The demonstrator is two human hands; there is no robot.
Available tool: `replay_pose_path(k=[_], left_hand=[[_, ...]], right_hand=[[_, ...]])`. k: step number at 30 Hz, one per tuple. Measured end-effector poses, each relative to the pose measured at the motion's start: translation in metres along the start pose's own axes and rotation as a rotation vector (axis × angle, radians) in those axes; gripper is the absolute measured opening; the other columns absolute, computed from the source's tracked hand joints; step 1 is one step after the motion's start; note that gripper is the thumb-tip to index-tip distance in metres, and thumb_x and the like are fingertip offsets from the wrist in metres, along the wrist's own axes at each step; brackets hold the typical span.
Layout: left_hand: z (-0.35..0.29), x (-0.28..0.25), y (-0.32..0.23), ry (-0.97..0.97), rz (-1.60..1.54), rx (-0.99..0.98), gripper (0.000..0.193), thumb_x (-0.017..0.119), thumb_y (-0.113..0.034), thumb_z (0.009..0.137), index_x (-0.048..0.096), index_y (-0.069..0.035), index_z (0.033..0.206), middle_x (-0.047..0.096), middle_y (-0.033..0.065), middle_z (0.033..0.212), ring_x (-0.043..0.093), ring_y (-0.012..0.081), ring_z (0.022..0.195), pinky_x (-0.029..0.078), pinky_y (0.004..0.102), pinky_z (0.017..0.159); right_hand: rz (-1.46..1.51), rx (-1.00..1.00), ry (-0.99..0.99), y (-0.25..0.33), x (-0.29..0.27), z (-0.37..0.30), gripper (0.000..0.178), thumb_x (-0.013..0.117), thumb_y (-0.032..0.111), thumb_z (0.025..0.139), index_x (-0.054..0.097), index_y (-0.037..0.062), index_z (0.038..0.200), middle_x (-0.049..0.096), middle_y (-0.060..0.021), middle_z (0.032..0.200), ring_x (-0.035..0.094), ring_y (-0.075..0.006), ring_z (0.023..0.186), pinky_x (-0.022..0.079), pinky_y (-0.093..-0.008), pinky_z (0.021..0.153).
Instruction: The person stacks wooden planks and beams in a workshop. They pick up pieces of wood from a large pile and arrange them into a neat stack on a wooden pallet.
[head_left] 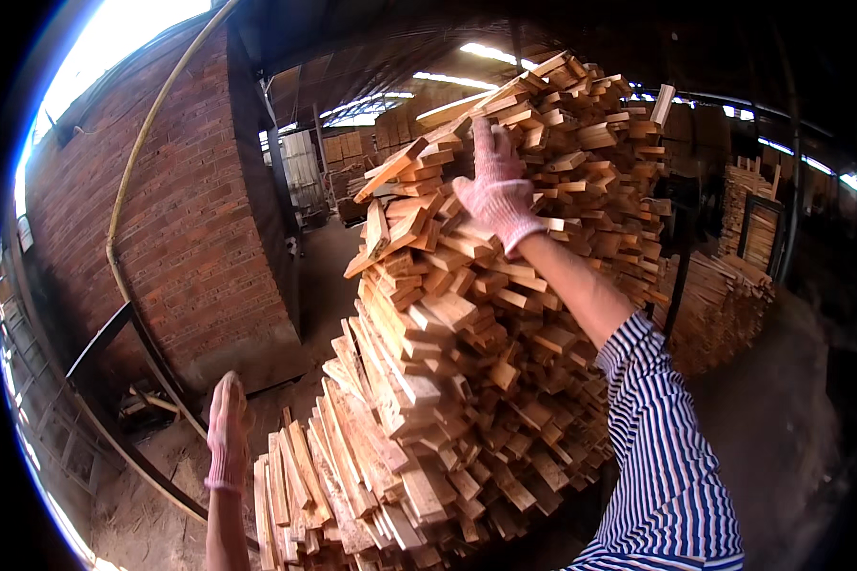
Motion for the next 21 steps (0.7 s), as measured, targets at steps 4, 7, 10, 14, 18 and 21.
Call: replay_pose_path(k=[4,7,10,14,18,21], left_hand=[[0.137,0.215,-0.013,0.474,-0.405,-0.295,0.059,0.058,-0.067,0.094,0.060,-0.011,0.113,0.029,-0.0049,0.067,0.023,0.0097,0.052,0.023,0.0291,0.051],[0.199,0.316,-0.011,0.378,-0.214,-0.436,0.122,0.058,-0.085,0.080,0.014,-0.005,0.161,0.029,0.0012,0.075,0.022,0.0144,0.059,0.027,0.0369,0.056],[0.235,0.395,-0.038,0.470,-0.076,-0.332,0.132,0.053,-0.094,0.072,0.012,-0.006,0.162,0.055,0.0200,0.097,0.056,0.0247,0.068,0.048,0.0542,0.070],[0.248,0.449,-0.071,0.561,0.138,-0.191,0.138,0.049,-0.098,0.068,0.028,0.007,0.154,0.063,0.0252,0.087,0.062,0.0263,0.060,0.052,0.0660,0.076],[0.227,0.468,-0.085,0.924,-0.189,-0.309,0.101,0.051,-0.082,0.083,0.050,0.001,0.141,0.061,0.0202,0.106,0.059,0.0302,0.083,0.045,0.0680,0.090],[0.209,0.460,-0.077,1.066,-0.495,-0.423,0.062,0.055,-0.053,0.099,0.056,-0.006,0.138,0.060,0.0159,0.138,0.057,0.0312,0.126,0.047,0.0549,0.105]], right_hand=[[-0.382,-0.091,0.225,-0.036,0.031,0.080,0.108,0.086,0.037,0.074,0.022,0.0212,0.159,0.031,-0.0164,0.156,0.037,-0.0364,0.143,0.044,-0.0500,0.109],[-0.548,-0.231,0.231,-0.035,0.062,0.107,0.114,0.086,0.047,0.074,0.017,0.0227,0.162,0.032,-0.0173,0.161,0.035,-0.0367,0.146,0.033,-0.0494,0.116],[-0.512,-0.164,0.319,-0.045,0.098,0.126,0.105,0.083,0.046,0.078,0.021,0.0229,0.160,0.040,-0.0145,0.157,0.041,-0.0342,0.142,0.034,-0.0501,0.115],[-0.369,-0.261,0.256,-0.017,0.109,0.130,0.041,0.071,0.031,0.091,0.063,0.0191,0.129,0.069,-0.0102,0.118,0.068,-0.0262,0.102,0.056,-0.0439,0.088],[-0.281,-0.523,0.252,0.065,0.110,0.103,0.032,0.060,0.013,0.097,0.063,0.0244,0.128,0.064,-0.0098,0.124,0.069,-0.0266,0.103,0.062,-0.0425,0.078],[-0.205,-0.446,0.589,0.091,0.137,0.072,0.060,0.077,0.015,0.085,0.052,0.0245,0.138,0.054,-0.0122,0.138,0.062,-0.0320,0.121,0.056,-0.0480,0.096]])
Point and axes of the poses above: each hand's wrist, its own z-axis towards the middle knuckle, its own x-axis out of the palm, y = z × x, the point moved 9 cm from there along z, towards the middle knuckle
